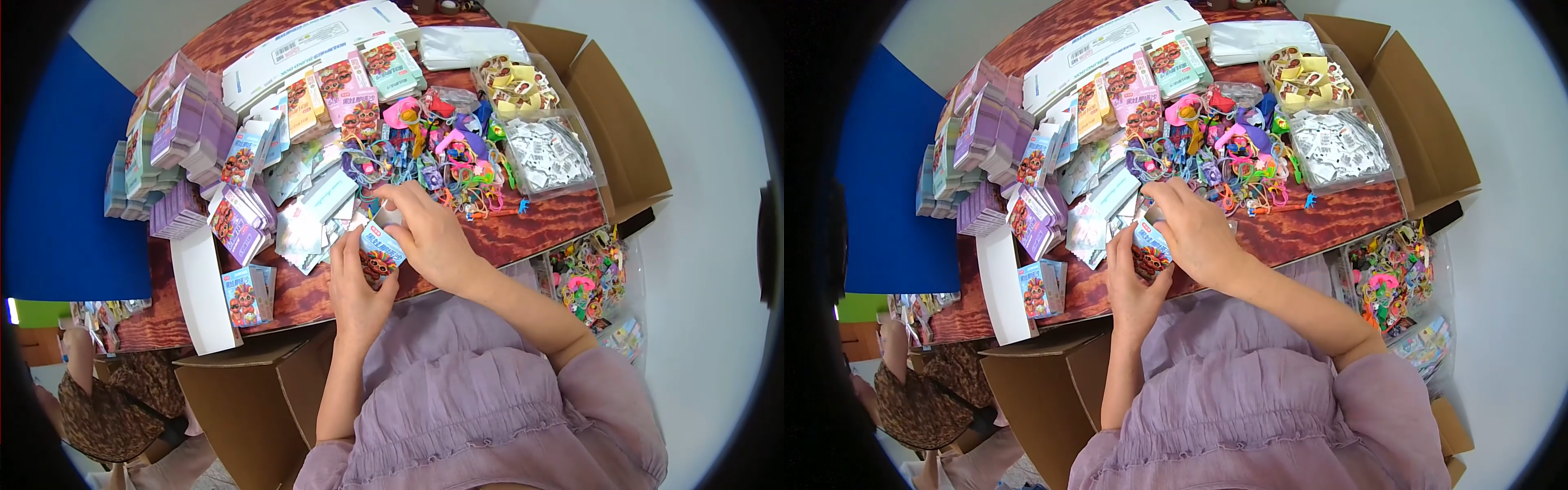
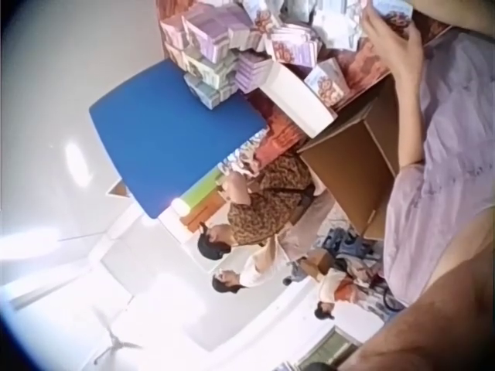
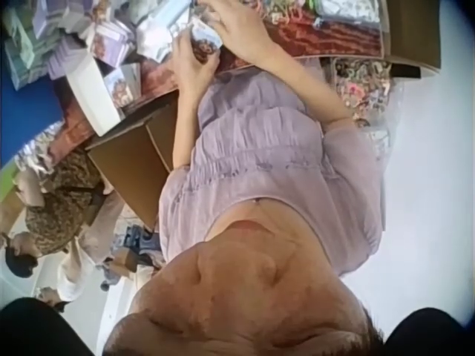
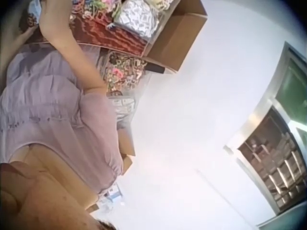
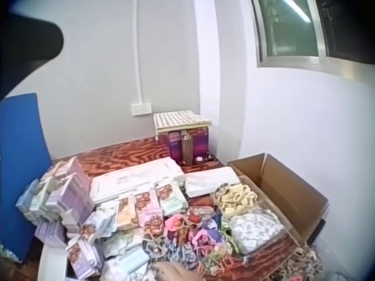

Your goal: Sorting and packing small toy components and retail boxes at a factory workbench.

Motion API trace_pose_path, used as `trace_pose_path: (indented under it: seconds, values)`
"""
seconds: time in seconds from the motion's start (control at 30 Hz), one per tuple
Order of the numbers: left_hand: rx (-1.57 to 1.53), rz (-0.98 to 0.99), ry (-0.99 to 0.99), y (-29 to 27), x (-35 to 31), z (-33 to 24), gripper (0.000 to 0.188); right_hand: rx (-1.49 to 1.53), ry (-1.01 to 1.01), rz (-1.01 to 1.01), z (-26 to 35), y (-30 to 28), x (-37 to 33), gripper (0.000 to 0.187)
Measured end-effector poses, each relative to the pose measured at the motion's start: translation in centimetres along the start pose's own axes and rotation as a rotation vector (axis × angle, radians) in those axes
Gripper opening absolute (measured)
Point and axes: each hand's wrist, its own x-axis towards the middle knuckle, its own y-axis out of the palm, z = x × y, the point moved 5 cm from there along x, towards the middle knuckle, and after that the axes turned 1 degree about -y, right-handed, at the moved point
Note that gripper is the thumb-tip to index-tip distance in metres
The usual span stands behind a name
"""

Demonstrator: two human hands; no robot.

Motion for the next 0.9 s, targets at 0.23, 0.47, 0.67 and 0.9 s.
trace_pose_path:
  seconds: [0.23, 0.47, 0.67, 0.9]
  values:
    - [-0.015, -0.019, 0.035, 0.6, -0.2, 0.3, 0.075, -0.061, -0.132, -0.056, 0.7, -1.0, -0.9, 0.043]
    - [0.025, 0.002, 0.128, 2.5, 0.3, -1.2, 0.074, -0.105, -0.062, 0.108, -0.2, -0.4, -2.4, 0.059]
    - [0.032, -0.006, 0.204, 4.0, 1.3, -2.3, 0.072, -0.145, -0.209, 0.004, 0.8, -3.5, -2.3, 0.043]
    - [-0.061, 0.085, 0.049, 4.0, 1.5, -1.5, 0.075, -0.677, 0.263, -0.488, -14.5, -20.2, -1.3, 0.016]
